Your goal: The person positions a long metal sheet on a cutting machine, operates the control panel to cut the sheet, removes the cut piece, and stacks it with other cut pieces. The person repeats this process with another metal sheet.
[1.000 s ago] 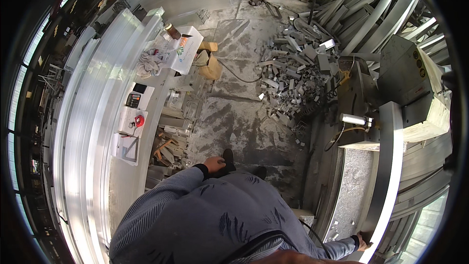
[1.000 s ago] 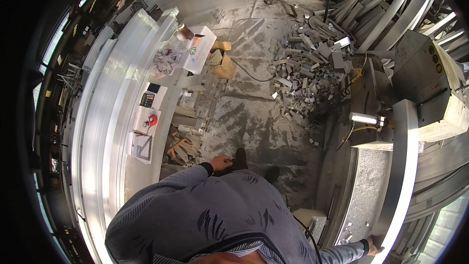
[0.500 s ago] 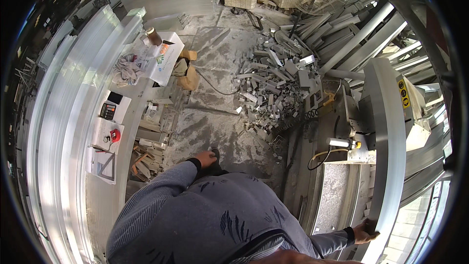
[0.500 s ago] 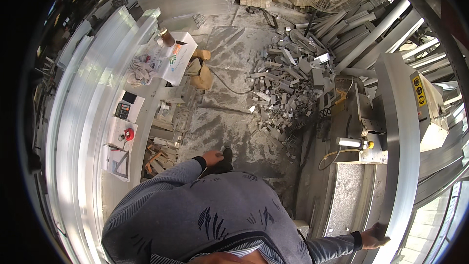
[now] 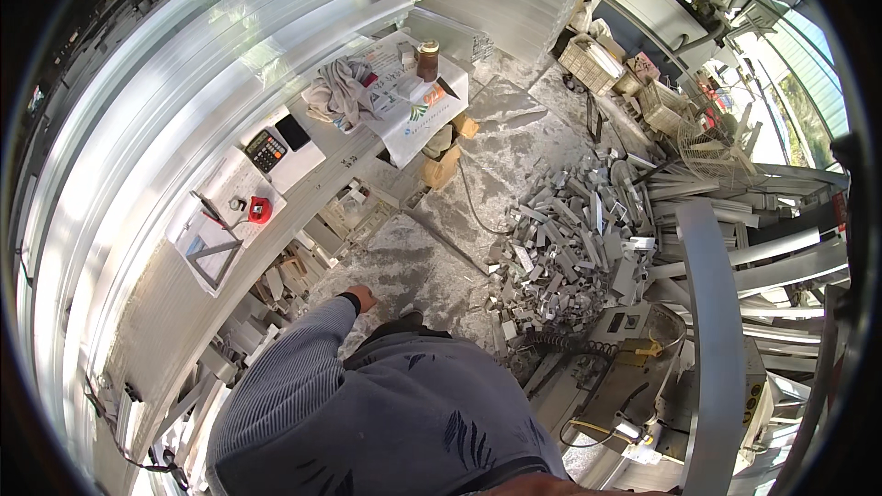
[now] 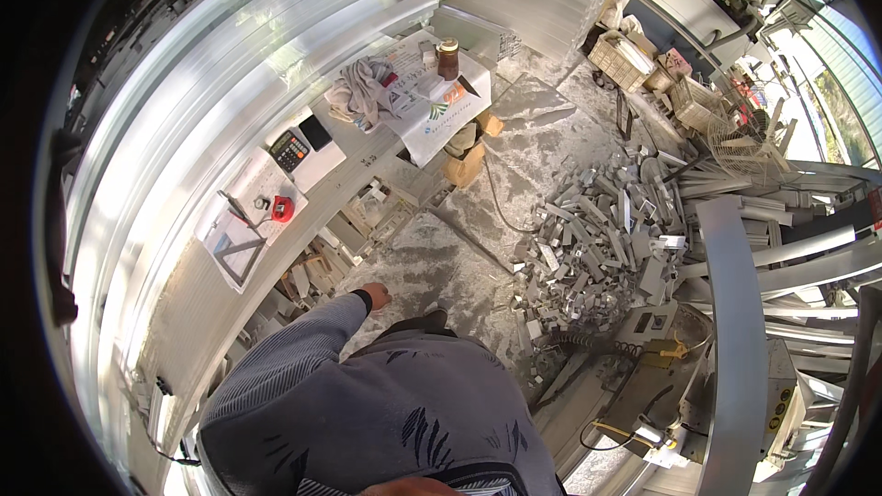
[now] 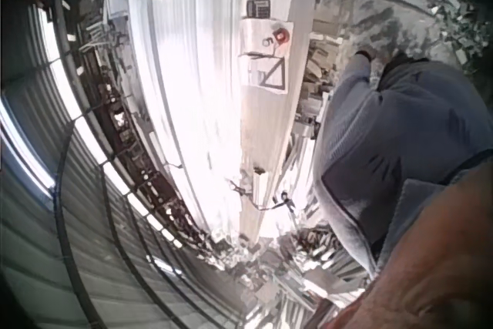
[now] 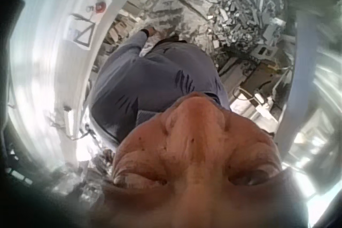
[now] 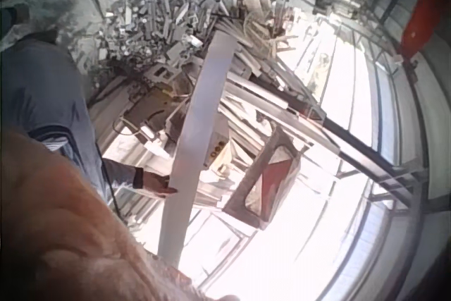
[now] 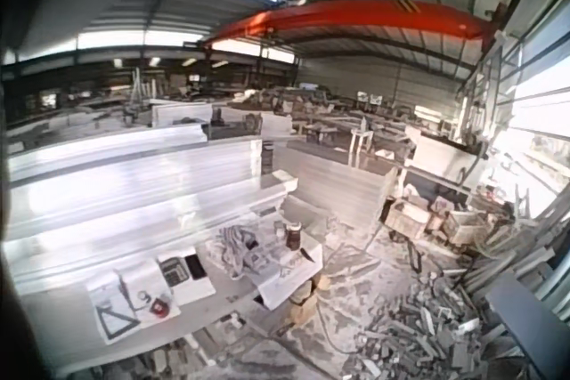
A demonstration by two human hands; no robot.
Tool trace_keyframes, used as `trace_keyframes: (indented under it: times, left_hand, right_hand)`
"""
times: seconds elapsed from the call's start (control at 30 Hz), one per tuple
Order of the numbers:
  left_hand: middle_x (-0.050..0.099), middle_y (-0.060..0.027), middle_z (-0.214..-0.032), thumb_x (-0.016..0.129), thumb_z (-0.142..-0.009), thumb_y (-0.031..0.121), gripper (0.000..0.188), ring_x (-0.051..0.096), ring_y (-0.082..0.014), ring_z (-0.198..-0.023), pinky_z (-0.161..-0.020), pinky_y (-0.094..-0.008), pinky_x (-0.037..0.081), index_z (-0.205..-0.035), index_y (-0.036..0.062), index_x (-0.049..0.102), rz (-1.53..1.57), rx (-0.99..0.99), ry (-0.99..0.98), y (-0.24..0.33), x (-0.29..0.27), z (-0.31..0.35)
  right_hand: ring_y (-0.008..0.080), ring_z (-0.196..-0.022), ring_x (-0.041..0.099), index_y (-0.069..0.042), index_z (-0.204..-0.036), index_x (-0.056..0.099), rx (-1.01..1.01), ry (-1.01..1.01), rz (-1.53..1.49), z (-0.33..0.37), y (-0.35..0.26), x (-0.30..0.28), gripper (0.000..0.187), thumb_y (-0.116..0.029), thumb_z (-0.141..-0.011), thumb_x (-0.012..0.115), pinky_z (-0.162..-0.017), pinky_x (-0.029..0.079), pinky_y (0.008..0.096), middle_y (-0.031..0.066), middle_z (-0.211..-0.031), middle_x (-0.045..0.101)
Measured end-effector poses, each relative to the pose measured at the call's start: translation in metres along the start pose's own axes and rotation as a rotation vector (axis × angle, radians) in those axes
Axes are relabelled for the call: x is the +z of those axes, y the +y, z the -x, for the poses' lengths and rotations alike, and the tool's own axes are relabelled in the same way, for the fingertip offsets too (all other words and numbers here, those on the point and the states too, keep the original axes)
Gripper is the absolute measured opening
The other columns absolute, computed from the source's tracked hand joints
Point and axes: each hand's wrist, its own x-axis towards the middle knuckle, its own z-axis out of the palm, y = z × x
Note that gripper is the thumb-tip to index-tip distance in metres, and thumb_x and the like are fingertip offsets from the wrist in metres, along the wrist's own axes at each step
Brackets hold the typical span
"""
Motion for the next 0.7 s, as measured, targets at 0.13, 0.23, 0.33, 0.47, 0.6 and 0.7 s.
trace_keyframes:
  times: [0.13,0.23,0.33,0.47,0.6,0.7]
  left_hand:
    - [0.068,-0.0179,-0.135,0.07,-0.101,0.044,0.055,0.066,-0.0388,-0.121,-0.101,-0.0522,0.056,-0.141,0.0052,0.065,-0.63,0.355,0.12,-0.04,-0.032,-0.035]
    - [0.055,-0.014,-0.155,0.057,-0.108,0.029,0.048,0.056,-0.0341,-0.137,-0.114,-0.0464,0.049,-0.153,0.0118,0.055,-0.541,0.215,0.004,-0.032,-0.042,-0.06]
    - [0.056,-0.0152,-0.153,0.052,-0.111,0.027,0.045,0.056,-0.0359,-0.138,-0.113,-0.048,0.051,-0.152,0.0092,0.057,-0.308,0.151,-0.003,-0.008,-0.044,-0.08]
    - [0.056,-0.0181,-0.156,0.055,-0.108,0.045,0.057,0.056,-0.0392,-0.138,-0.115,-0.0501,0.049,-0.151,0.0088,0.06,0.462,-0.096,-0.057,0.038,-0.036,-0.101]
    - [0.066,-0.0187,-0.144,0.06,-0.101,0.051,0.058,0.062,-0.0406,-0.132,-0.114,-0.0463,0.047,-0.14,0.009,0.07,0.445,-0.055,-0.051,0.079,-0.04,-0.138]
    - [0.067,-0.019,-0.143,0.06,-0.1,0.05,0.056,0.062,-0.0407,-0.13,-0.11,-0.0473,0.05,-0.136,0.0087,0.072,0.438,-0.093,-0.019,0.103,-0.075,-0.168]
  right_hand:
    - [0.0284,-0.106,0.067,-0.003,-0.125,0.07,0.007,-0.081,-0.039,0.039,0.03,0.095,0.032,-0.026,-0.104,0.066,-0.096,0.052,0.0476,0.0148,-0.117,0.072]
    - [0.0283,-0.105,0.067,-0.002,-0.125,0.07,0.03,-0.141,-0.065,0.064,0.066,0.156,0.031,-0.025,-0.104,0.066,-0.095,0.053,0.0465,0.0152,-0.117,0.072]
    - [0.0282,-0.104,0.068,-0.002,-0.125,0.07,0.05,-0.191,-0.075,0.083,0.107,0.214,0.031,-0.024,-0.104,0.067,-0.094,0.053,0.0453,0.0156,-0.117,0.072]
    - [0.0281,-0.103,0.068,-0.001,-0.125,0.07,0.058,-0.251,-0.054,0.101,0.18,0.288,0.03,-0.022,-0.104,0.068,-0.092,0.054,0.0438,0.0161,-0.117,0.073]
    - [0.028,-0.102,0.069,0.0,-0.124,0.07,0.053,-0.293,-0.004,0.109,0.28,0.367,0.029,-0.02,-0.103,0.069,-0.091,0.055,0.0423,0.0166,-0.117,0.073]
    - [0.0279,-0.101,0.069,0.001,-0.124,0.071,0.005,-0.333,0.088,0.104,0.36,0.433,0.029,-0.019,-0.103,0.069,-0.09,0.056,0.0411,0.017,-0.117,0.073]
